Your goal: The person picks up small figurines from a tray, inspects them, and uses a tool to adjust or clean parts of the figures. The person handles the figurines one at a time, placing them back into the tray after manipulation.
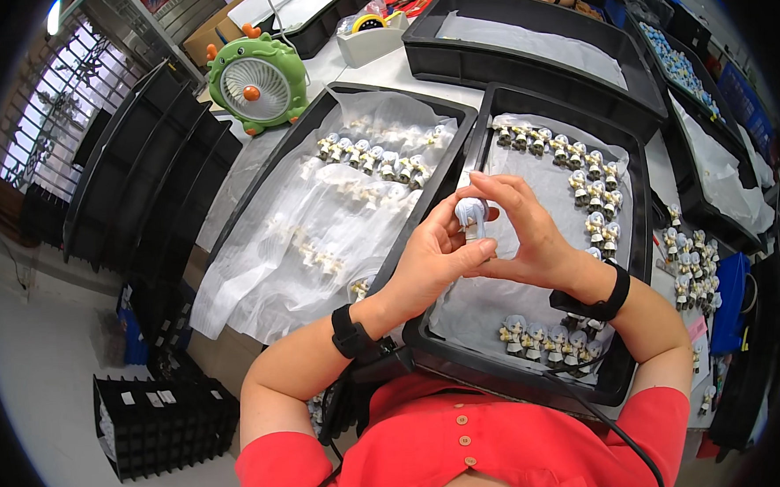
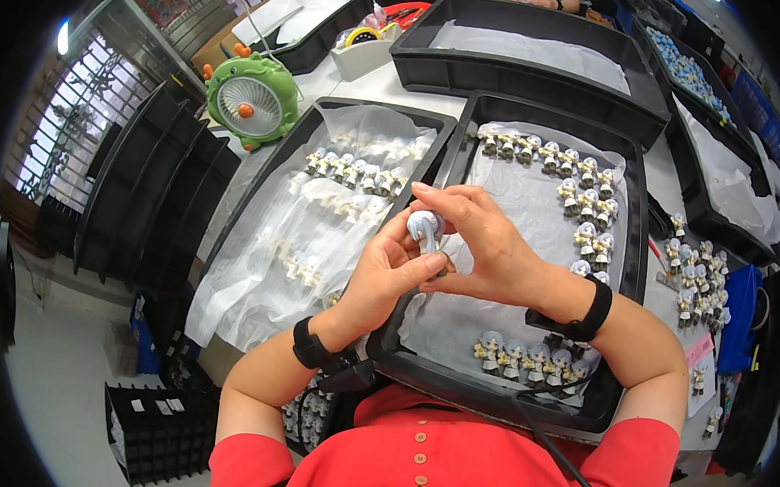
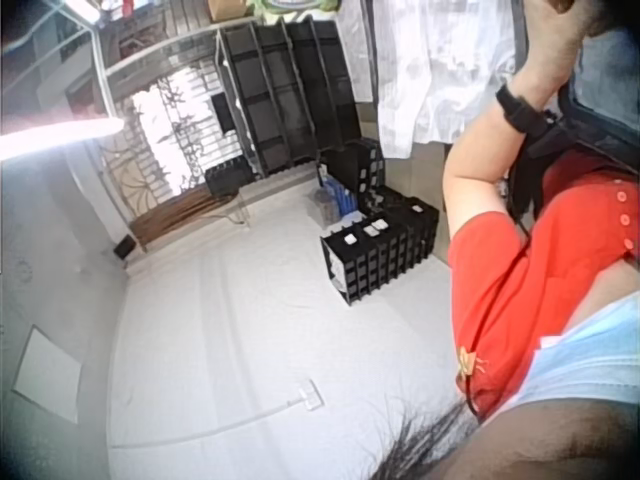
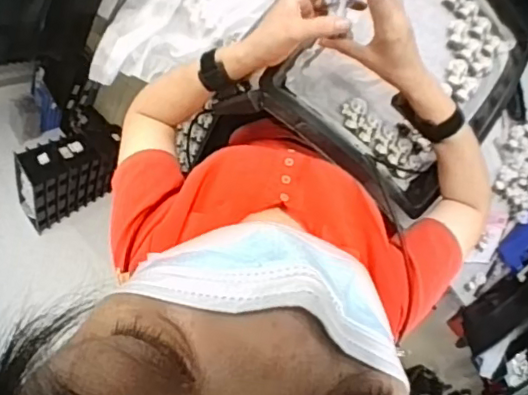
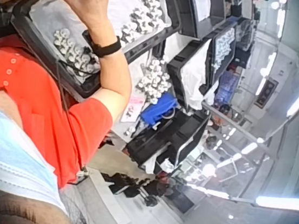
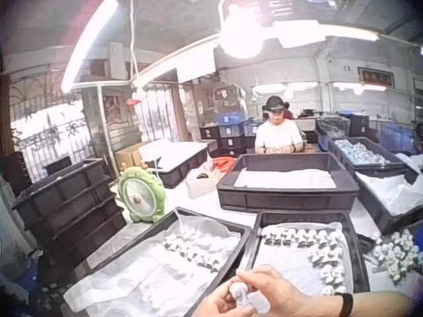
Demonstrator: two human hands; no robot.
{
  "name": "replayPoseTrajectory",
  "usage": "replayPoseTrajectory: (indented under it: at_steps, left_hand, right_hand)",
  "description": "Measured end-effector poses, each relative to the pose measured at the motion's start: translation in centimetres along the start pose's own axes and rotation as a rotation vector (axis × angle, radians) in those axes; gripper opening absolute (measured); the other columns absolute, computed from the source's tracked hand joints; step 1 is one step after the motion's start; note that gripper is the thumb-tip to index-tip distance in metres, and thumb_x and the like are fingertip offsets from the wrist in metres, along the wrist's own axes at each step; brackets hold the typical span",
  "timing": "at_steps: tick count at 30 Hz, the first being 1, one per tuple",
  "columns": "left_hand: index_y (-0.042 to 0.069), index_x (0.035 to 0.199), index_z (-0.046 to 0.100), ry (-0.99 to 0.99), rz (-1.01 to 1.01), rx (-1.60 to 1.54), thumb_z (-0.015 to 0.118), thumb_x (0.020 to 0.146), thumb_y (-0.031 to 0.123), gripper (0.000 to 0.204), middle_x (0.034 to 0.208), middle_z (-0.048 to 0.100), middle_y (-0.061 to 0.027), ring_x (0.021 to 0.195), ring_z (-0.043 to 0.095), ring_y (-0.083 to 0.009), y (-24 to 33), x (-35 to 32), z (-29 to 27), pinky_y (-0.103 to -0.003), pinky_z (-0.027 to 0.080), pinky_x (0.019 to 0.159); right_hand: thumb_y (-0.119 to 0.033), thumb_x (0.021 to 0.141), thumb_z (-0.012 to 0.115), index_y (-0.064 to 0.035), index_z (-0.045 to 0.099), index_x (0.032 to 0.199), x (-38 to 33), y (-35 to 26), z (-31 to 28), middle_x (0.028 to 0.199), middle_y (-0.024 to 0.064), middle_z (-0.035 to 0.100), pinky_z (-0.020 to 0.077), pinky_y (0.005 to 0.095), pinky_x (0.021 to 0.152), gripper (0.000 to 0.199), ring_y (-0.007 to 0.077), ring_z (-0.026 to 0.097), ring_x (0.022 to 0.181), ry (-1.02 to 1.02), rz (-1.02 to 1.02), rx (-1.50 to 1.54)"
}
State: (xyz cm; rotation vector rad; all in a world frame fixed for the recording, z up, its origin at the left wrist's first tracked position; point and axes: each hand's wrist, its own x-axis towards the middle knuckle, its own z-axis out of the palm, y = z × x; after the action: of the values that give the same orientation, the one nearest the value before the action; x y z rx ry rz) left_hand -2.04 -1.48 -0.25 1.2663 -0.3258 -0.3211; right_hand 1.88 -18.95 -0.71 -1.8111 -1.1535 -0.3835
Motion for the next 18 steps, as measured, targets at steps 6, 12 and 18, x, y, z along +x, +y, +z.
replayPoseTrajectory:
  at_steps: [6, 12, 18]
  left_hand:
    - [0.003, 0.131, 0.035, -0.045, -0.032, -0.065, 0.054, 0.082, 0.006, 0.053, 0.110, 0.052, -0.0068, 0.094, 0.059, -0.0168, 0.13, -0.05, -0.29, -0.026, 0.049, 0.075]
    - [0.003, 0.130, 0.036, -0.070, -0.028, -0.082, 0.050, 0.079, 0.005, 0.053, 0.110, 0.053, -0.0075, 0.098, 0.059, -0.0201, 0.20, 0.01, -0.56, -0.030, 0.049, 0.079]
    - [0.002, 0.129, 0.037, -0.096, -0.054, -0.108, 0.048, 0.077, 0.003, 0.053, 0.110, 0.053, -0.0086, 0.097, 0.059, -0.0205, 0.41, 0.16, -0.63, -0.031, 0.049, 0.082]
  right_hand:
    - [-0.014, 0.055, 0.084, -0.0096, 0.038, 0.135, -0.11, 0.41, 0.23, 0.123, 0.0070, 0.053, 0.0458, 0.0358, 0.087, 0.093, 0.0290, 0.046, 0.110, -0.011, -0.041, -0.026]
    - [-0.015, 0.055, 0.084, -0.0105, 0.039, 0.134, -0.10, 0.33, 0.28, 0.122, 0.0062, 0.054, 0.0423, 0.0377, 0.091, 0.091, 0.0295, 0.046, 0.111, -0.008, -0.039, -0.025]
    - [-0.014, 0.055, 0.083, -0.0108, 0.039, 0.134, -0.19, 0.39, 0.49, 0.123, 0.0064, 0.053, 0.0428, 0.0373, 0.091, 0.090, 0.0295, 0.045, 0.112, -0.010, -0.029, 0.007]
